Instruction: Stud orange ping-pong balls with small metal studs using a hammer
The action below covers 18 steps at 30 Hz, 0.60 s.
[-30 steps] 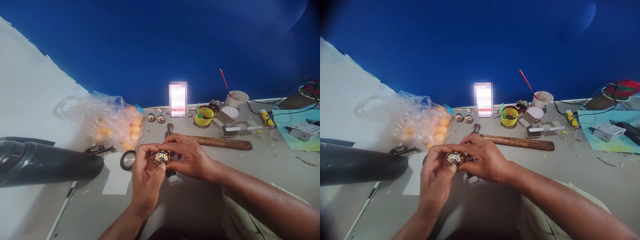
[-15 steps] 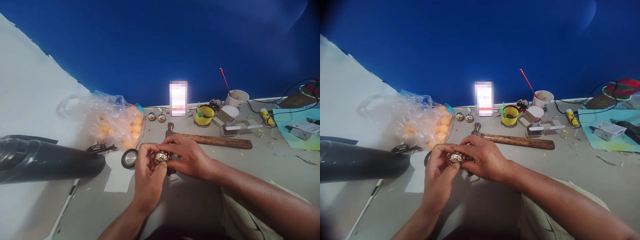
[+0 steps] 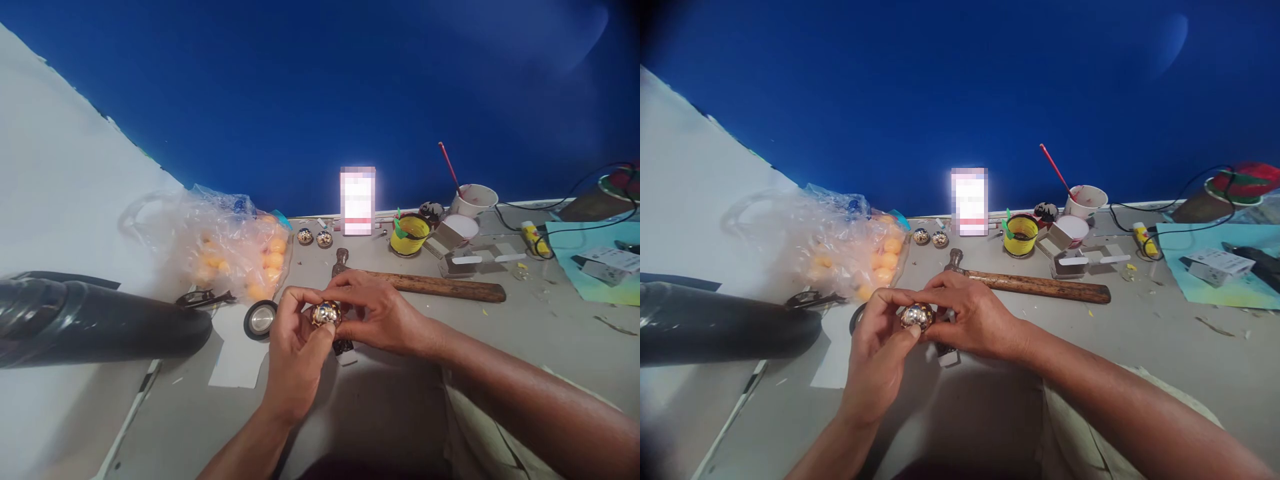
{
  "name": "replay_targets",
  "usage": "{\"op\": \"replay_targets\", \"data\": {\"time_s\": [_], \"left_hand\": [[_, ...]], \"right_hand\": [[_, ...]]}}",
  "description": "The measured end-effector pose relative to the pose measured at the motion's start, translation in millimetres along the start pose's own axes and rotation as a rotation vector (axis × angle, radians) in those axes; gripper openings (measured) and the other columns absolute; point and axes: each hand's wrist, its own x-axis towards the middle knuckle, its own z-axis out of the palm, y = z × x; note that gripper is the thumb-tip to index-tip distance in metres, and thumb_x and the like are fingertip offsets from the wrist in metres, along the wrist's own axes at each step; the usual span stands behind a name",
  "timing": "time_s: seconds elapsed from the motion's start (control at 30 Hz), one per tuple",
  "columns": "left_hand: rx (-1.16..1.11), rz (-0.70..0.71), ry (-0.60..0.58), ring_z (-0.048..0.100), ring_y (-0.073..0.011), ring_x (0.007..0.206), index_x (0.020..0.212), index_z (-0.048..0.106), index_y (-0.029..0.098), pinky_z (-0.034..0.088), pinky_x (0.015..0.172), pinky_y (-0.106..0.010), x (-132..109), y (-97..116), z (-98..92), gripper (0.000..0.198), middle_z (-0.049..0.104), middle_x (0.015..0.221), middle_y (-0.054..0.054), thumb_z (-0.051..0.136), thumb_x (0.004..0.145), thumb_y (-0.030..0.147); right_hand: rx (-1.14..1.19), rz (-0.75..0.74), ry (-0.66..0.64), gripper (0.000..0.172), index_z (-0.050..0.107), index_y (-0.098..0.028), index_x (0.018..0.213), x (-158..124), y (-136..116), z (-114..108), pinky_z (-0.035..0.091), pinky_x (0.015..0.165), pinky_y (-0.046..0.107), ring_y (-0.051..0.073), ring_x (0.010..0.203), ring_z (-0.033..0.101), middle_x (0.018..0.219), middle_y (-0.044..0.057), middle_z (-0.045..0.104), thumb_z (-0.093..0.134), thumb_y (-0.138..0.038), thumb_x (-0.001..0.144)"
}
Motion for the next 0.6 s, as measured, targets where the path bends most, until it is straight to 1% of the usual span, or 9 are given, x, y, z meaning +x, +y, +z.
{"op": "replay_targets", "data": {"time_s": [0.13,0.2,0.23,0.3,0.37,0.47,0.6], "left_hand": [[0.07,0.039,0.057,0.063,-0.0142,0.076,0.093,0.061,0.02,0.053,0.067,-0.024,-2,3,1.8,0.019,0.066,0.087,-0.001,0.073,0.079,0.018],[0.041,0.066,0.041,0.066,-0.0151,0.081,0.098,0.065,0.021,0.055,0.071,-0.025,-1,3,-1.0,0.02,0.069,0.093,-0.003,0.076,0.081,0.02],[0.006,0.066,0.017,0.067,-0.0153,0.083,0.1,0.068,0.021,0.056,0.073,-0.025,0,3,-3.3,0.021,0.071,0.096,-0.003,0.077,0.082,0.021],[-0.098,0.021,-0.047,0.069,-0.0154,0.086,0.103,0.073,0.023,0.058,0.076,-0.026,5,3,-8.6,0.02,0.074,0.099,-0.004,0.078,0.083,0.023],[-0.211,-0.056,-0.095,0.07,-0.0152,0.082,0.099,0.077,0.023,0.059,0.075,-0.027,10,2,-13.5,0.017,0.076,0.094,-0.004,0.08,0.082,0.025],[-0.307,-0.108,-0.1,0.07,-0.0159,0.078,0.094,0.081,0.023,0.06,0.069,-0.026,16,3,-17.6,0.015,0.077,0.089,-0.004,0.082,0.08,0.028],[-0.319,-0.113,-0.076,0.07,-0.0162,0.076,0.091,0.082,0.021,0.059,0.066,-0.026,17,4,-16.7,0.015,0.077,0.087,-0.005,0.081,0.08,0.032]], "right_hand": [[0.065,0.03,0.006,0.038,0.073,-0.026,0.124,1,-1,-1,0.054,0.073,0.03,0.015,0.08,0.062,0.101,0.006,0.07,0.078,-0.028,0.086],[0.089,0.057,0.009,0.038,0.072,-0.025,0.124,3,-2,-3,0.054,0.07,0.028,0.014,0.075,0.061,0.099,0.005,0.07,0.078,-0.029,0.087],[0.097,0.071,0.012,0.038,0.073,-0.025,0.123,3,-2,-4,0.054,0.069,0.028,0.013,0.075,0.061,0.099,0.005,0.07,0.079,-0.03,0.086],[0.119,0.098,0.021,0.04,0.073,-0.024,0.122,4,-2,-6,0.054,0.07,0.028,0.014,0.077,0.062,0.099,0.005,0.07,0.082,-0.032,0.083],[0.141,0.113,0.028,0.043,0.073,-0.023,0.12,4,-1,-6,0.054,0.071,0.029,0.015,0.082,0.064,0.1,0.005,0.07,0.085,-0.033,0.08],[0.167,0.122,0.028,0.044,0.074,-0.023,0.119,4,1,-5,0.054,0.072,0.029,0.016,0.086,0.064,0.1,0.005,0.071,0.086,-0.033,0.078],[0.21,0.113,0.031,0.046,0.073,-0.024,0.12,4,3,-4,0.054,0.071,0.028,0.015,0.083,0.063,0.098,0.004,0.07,0.086,-0.036,0.078]]}}
